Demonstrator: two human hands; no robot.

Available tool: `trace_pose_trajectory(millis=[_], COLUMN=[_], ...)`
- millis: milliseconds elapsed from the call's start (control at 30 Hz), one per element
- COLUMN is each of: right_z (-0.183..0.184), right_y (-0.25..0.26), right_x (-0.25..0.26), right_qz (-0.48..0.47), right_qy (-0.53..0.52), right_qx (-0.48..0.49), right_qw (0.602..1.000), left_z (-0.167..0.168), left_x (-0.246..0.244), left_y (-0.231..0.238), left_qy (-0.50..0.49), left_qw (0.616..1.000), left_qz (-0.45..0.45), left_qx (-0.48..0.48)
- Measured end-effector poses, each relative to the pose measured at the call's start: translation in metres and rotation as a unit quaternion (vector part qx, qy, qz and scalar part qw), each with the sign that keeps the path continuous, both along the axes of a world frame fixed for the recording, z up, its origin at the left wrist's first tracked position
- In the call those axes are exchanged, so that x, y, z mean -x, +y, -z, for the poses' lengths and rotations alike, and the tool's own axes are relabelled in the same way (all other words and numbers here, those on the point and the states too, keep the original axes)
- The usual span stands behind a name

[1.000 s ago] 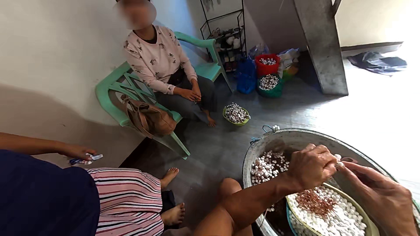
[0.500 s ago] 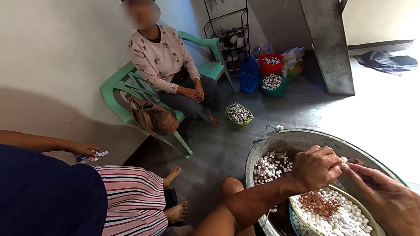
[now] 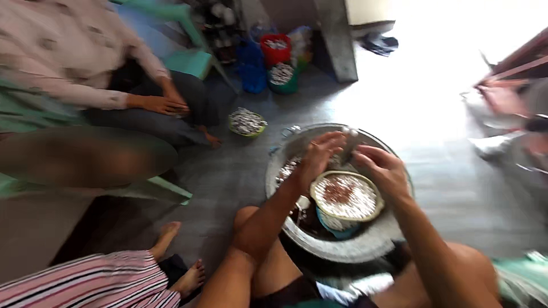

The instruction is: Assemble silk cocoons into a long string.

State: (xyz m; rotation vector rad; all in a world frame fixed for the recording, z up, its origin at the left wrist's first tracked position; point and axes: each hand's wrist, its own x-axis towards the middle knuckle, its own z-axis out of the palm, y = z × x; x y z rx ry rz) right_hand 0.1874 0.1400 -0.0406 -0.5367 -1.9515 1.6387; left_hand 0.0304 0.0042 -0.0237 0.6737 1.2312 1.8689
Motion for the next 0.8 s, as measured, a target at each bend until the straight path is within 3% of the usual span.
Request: trace_pose_trajectory(millis=[133,467,633,800], right_z=[-0.026,-0.056,-0.061,-0.056], right_y=[-0.039,-0.078,-0.077,-0.070], right_x=[0.008,0.022,0.042,0.050], right_qz=[0.002,0.035,0.006,0.016], right_qy=[0.039,0.089,0.108,0.094], right_qx=[0.095,0.137,0.192,0.103], right_qw=[0.995,0.986,0.975,0.990], left_z=[-0.009,-0.009,-0.019,-0.034], left_x=[-0.017,-0.017,-0.002,0.056], left_y=[-0.009,-0.008,-0.020,-0.049], left_qy=[-0.013,-0.143,-0.088,0.003], left_qw=[0.999,0.985,0.993,0.996], left_qz=[-0.005,-0.026,-0.021,-0.088], left_qx=[-0.039,-0.094,-0.071,-0.030])
